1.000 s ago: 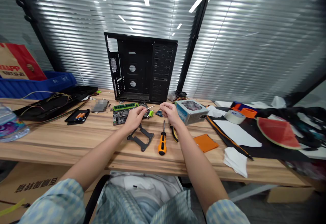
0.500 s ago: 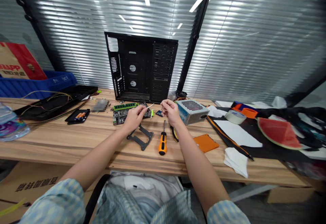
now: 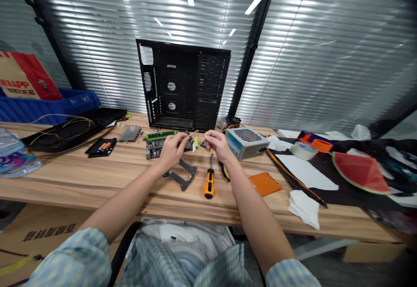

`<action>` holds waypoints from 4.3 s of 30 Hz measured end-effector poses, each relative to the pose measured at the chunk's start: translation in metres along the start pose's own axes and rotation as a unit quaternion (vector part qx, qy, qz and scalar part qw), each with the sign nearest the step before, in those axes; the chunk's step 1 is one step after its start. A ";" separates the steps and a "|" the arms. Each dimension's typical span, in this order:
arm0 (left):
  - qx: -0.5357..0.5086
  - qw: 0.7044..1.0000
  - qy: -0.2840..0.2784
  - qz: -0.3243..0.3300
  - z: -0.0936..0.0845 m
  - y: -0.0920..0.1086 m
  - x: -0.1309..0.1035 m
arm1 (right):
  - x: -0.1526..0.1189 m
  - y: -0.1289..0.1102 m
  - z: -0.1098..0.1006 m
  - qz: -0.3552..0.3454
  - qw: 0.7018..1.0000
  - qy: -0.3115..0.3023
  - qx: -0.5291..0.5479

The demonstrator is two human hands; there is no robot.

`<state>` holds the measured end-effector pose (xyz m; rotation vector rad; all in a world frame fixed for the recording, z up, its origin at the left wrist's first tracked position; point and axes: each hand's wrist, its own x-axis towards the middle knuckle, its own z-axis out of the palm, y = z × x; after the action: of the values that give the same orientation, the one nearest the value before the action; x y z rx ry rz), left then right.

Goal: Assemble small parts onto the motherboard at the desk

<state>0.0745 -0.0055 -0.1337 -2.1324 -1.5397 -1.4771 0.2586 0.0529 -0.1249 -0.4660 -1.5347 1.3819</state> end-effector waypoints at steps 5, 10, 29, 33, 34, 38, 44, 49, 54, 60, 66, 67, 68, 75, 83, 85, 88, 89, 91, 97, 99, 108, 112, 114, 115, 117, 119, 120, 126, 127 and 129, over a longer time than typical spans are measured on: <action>-0.001 1.000 -0.005 0.002 0.001 -0.003 -0.001 | -0.001 -0.002 0.002 0.006 0.999 -0.002 -0.043; -0.067 0.997 -0.022 -0.006 0.000 -0.005 0.000 | 0.001 0.001 0.002 -0.012 0.997 0.030 -0.073; 0.008 0.980 -0.170 0.103 -0.001 -0.010 0.004 | 0.000 -0.010 0.004 -0.055 0.991 0.117 -0.013; -0.019 0.993 -0.110 0.027 0.000 -0.010 0.005 | -0.002 -0.011 0.002 -0.042 0.996 0.079 -0.005; -0.036 0.995 -0.093 0.007 0.000 -0.010 0.005 | -0.002 -0.010 0.001 -0.032 0.997 0.063 -0.006; -0.114 0.991 -0.043 -0.054 0.001 -0.010 0.006 | 0.000 -0.004 -0.001 0.006 1.000 0.016 -0.024; -0.292 0.946 -0.056 -0.131 0.005 -0.010 0.007 | 0.006 0.005 -0.005 0.064 0.997 0.047 -0.001; -0.355 0.918 -0.132 -0.120 0.000 -0.008 0.007 | 0.011 0.012 -0.011 0.102 0.983 0.154 -0.011; -0.224 0.952 -0.205 -0.029 -0.004 -0.008 0.007 | 0.012 0.008 -0.015 0.060 0.973 0.220 0.047; -0.099 0.977 -0.190 -0.010 -0.002 -0.011 0.008 | 0.005 -0.008 -0.009 -0.016 0.981 0.167 0.095; -0.104 0.989 -0.077 -0.077 -0.002 -0.012 0.010 | 0.003 -0.008 -0.008 0.008 0.990 0.103 0.093; -0.123 0.986 -0.059 -0.094 -0.001 -0.012 0.010 | 0.004 -0.007 -0.009 0.014 0.990 0.107 0.093; -0.151 0.981 -0.048 -0.110 0.000 -0.013 0.011 | 0.004 -0.006 -0.010 0.019 0.989 0.114 0.092; -0.339 0.921 -0.128 -0.146 -0.001 -0.010 0.010 | 0.011 0.000 -0.017 0.055 0.964 0.241 0.098; -0.129 0.971 -0.199 -0.012 -0.004 -0.010 0.009 | 0.007 -0.010 -0.016 -0.003 0.965 0.217 0.149; -0.102 0.979 -0.177 -0.024 -0.003 -0.013 0.009 | 0.005 -0.013 -0.015 -0.003 0.970 0.187 0.155; -0.110 0.985 -0.127 -0.048 0.000 -0.017 0.009 | 0.002 -0.016 -0.014 0.007 0.977 0.149 0.152; -0.123 0.985 -0.108 -0.060 0.001 -0.018 0.009 | 0.002 -0.015 -0.014 0.011 0.978 0.145 0.152; -0.158 0.981 -0.075 -0.086 0.003 -0.018 0.010 | 0.004 -0.013 -0.015 0.025 0.975 0.155 0.154; -0.304 0.937 -0.110 -0.129 0.002 -0.011 0.010 | 0.011 -0.006 -0.022 0.088 0.948 0.238 0.190; -0.307 0.933 -0.143 -0.118 -0.001 -0.008 0.009 | 0.012 -0.007 -0.024 0.093 0.940 0.259 0.200; -0.124 0.974 -0.190 -0.021 -0.003 -0.012 0.008 | 0.005 -0.020 -0.020 0.016 0.954 0.216 0.206; -0.118 0.983 -0.130 -0.044 0.000 -0.016 0.009 | 0.001 -0.024 -0.018 0.006 0.965 0.179 0.191; -0.147 0.981 -0.104 -0.068 0.001 -0.017 0.009 | 0.002 -0.023 -0.018 0.008 0.964 0.183 0.191; -0.167 0.978 -0.096 -0.080 0.002 -0.017 0.009 | 0.002 -0.022 -0.019 0.009 0.962 0.193 0.195; -0.214 0.967 -0.096 -0.099 0.003 -0.015 0.008 | 0.004 -0.021 -0.020 0.017 0.952 0.222 0.209; -0.254 0.955 -0.114 -0.107 0.003 -0.013 0.008 | 0.006 -0.020 -0.021 0.032 0.942 0.250 0.221; -0.264 0.951 -0.124 -0.106 0.002 -0.011 0.007 | 0.007 -0.020 -0.021 0.039 0.938 0.260 0.226; -0.197 0.960 -0.197 -0.031 -0.004 -0.006 0.007 | 0.008 -0.024 -0.022 0.046 0.929 0.288 0.229; -0.182 0.961 -0.205 -0.022 -0.004 -0.006 0.008 | 0.007 -0.024 -0.022 0.042 0.930 0.284 0.229; -0.153 0.966 -0.210 -0.016 -0.003 -0.006 0.008 | 0.006 -0.025 -0.022 0.030 0.937 0.264 0.227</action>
<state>0.0675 0.0005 -0.1288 -2.7597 -1.5510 -1.4156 0.2829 0.0624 -0.1024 -0.5401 -0.7435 1.4531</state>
